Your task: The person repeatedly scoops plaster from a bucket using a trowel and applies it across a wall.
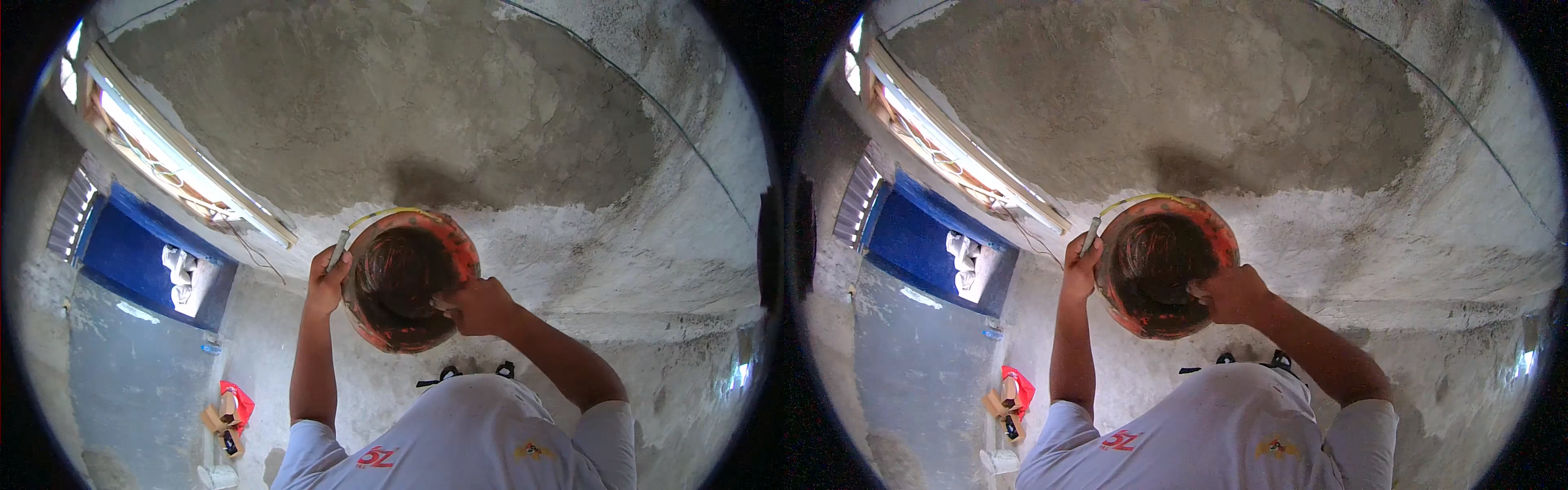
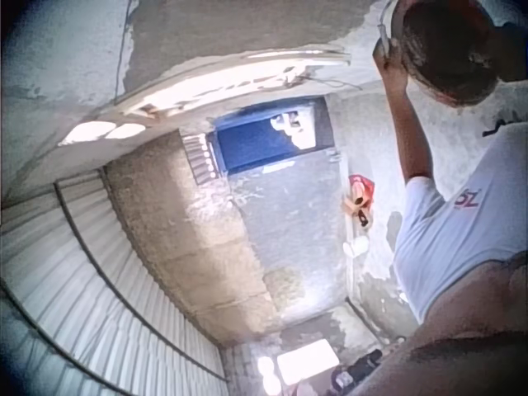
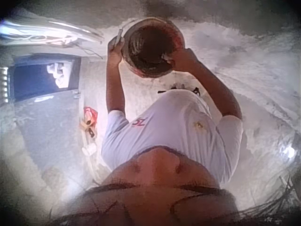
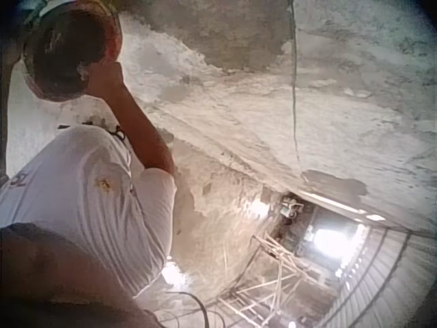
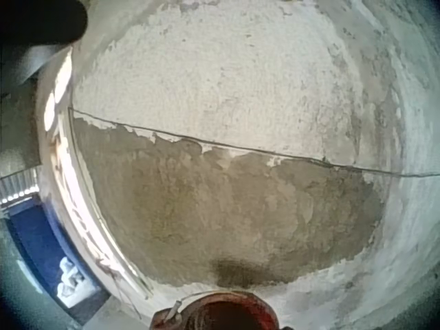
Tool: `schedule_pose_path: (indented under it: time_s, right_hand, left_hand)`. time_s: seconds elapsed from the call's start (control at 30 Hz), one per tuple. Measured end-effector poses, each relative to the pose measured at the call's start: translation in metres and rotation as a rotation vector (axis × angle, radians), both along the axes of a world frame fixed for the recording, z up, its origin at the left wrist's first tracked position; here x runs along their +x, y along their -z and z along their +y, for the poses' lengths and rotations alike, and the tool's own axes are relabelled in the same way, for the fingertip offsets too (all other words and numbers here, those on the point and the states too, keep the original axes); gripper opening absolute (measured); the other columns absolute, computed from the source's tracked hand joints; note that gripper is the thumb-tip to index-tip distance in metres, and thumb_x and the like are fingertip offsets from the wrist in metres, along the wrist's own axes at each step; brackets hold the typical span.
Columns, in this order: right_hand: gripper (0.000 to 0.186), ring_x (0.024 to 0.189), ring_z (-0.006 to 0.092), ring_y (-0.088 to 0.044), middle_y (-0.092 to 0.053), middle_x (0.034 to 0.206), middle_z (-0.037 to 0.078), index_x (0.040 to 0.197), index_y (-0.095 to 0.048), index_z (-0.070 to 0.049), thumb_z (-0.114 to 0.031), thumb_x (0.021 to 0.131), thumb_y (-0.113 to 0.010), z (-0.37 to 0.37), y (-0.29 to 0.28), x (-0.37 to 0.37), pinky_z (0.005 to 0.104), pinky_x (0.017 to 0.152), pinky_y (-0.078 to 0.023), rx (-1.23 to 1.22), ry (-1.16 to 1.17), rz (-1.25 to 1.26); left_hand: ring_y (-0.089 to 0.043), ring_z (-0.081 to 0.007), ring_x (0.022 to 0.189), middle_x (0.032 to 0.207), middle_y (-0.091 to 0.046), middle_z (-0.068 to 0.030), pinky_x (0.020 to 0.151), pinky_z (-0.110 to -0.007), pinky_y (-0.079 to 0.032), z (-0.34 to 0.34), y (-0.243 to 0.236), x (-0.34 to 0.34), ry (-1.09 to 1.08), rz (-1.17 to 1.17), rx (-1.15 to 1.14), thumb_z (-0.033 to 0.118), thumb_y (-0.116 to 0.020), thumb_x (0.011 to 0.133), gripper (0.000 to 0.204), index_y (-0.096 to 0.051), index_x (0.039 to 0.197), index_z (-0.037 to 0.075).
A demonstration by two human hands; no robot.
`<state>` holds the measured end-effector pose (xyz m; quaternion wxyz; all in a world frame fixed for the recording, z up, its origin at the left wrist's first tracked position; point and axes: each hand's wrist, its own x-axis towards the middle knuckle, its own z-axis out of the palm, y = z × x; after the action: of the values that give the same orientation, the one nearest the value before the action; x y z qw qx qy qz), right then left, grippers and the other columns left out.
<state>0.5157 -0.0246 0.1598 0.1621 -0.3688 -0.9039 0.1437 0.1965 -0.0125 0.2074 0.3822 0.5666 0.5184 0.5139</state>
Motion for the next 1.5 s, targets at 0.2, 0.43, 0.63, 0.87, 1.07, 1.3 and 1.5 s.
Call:
schedule_pose_path:
  time_s: [0.2,0.43,0.63,0.87,1.07,1.3,1.5]
  right_hand:
    - [0.032,0.080,0.0321,-0.072,-0.071,0.082,0.011,0.116,-0.068,-0.025,-0.029,0.085,-0.063,0.015,-0.013,-0.004,0.0491,0.069,-0.058,-0.036,0.175,-0.003]
    - [0.026,0.076,0.0317,-0.072,-0.070,0.078,0.009,0.107,-0.074,-0.023,-0.030,0.083,-0.067,0.016,0.015,-0.018,0.0474,0.067,-0.058,0.134,-0.118,0.045]
    - [0.017,0.081,0.0262,-0.074,-0.073,0.078,0.008,0.088,-0.076,-0.015,-0.025,0.076,-0.070,0.025,-0.048,-0.002,0.0446,0.068,-0.058,0.020,-0.003,-0.396]
    - [0.023,0.077,0.0311,-0.073,-0.071,0.077,0.012,0.092,-0.072,-0.013,-0.033,0.080,-0.068,0.035,-0.030,0.004,0.0474,0.069,-0.058,-0.074,0.110,-0.328]
    - [0.034,0.078,0.0320,-0.073,-0.070,0.079,0.018,0.096,-0.073,-0.007,-0.039,0.089,-0.065,0.045,0.027,0.007,0.0494,0.069,-0.058,-0.289,0.040,-0.082]
    - [0.045,0.057,0.0104,-0.051,-0.055,0.070,0.003,0.098,-0.073,-0.007,-0.051,0.095,-0.066,0.010,0.038,0.004,0.0282,0.049,-0.043,-1.167,0.080,0.316]
    - [0.041,0.050,0.0117,-0.049,-0.060,0.073,0.004,0.111,-0.066,-0.006,-0.045,0.098,-0.065,-0.003,0.102,-0.014,0.0289,0.044,-0.039,-1.604,-0.012,0.763]
  left_hand:
    - [-0.039,-0.0040,0.064,0.069,-0.045,0.0089,0.057,-0.024,-0.029,-0.005,-0.001,0.003,0.007,0.057,0.052,0.022,-0.063,0.100,0.024,-0.058,0.082,0.007]
    - [-0.039,-0.0038,0.066,0.070,-0.045,0.0092,0.058,-0.023,-0.030,0.003,-0.006,-0.003,0.135,0.067,0.065,0.024,-0.065,0.099,0.024,-0.059,0.083,0.006]
    - [-0.040,-0.0042,0.069,0.072,-0.047,0.0089,0.061,-0.023,-0.032,-0.004,-0.005,-0.006,0.116,0.139,0.090,0.023,-0.065,0.099,0.024,-0.062,0.087,0.002]
    - [-0.040,-0.0050,0.068,0.071,-0.048,0.0078,0.060,-0.024,-0.033,-0.006,-0.015,0.017,0.142,0.144,0.107,0.021,-0.063,0.100,0.024,-0.062,0.087,0.001]
    - [-0.049,-0.0086,0.073,0.074,-0.059,0.0001,0.066,-0.027,-0.044,-0.003,-0.001,0.033,0.211,0.398,0.257,0.013,-0.062,0.100,0.019,-0.060,0.092,-0.005]
    - [-0.059,-0.0106,0.095,0.109,-0.069,-0.0072,0.088,-0.025,-0.046,-0.002,0.010,0.046,0.282,0.250,0.122,0.007,-0.061,0.099,0.028,-0.060,0.123,-0.007]
    - [-0.044,-0.0148,0.060,0.064,-0.049,-0.0092,0.054,-0.034,-0.038,-0.001,0.040,0.039,0.240,0.266,0.278,0.010,-0.068,0.095,0.027,-0.050,0.076,0.001]
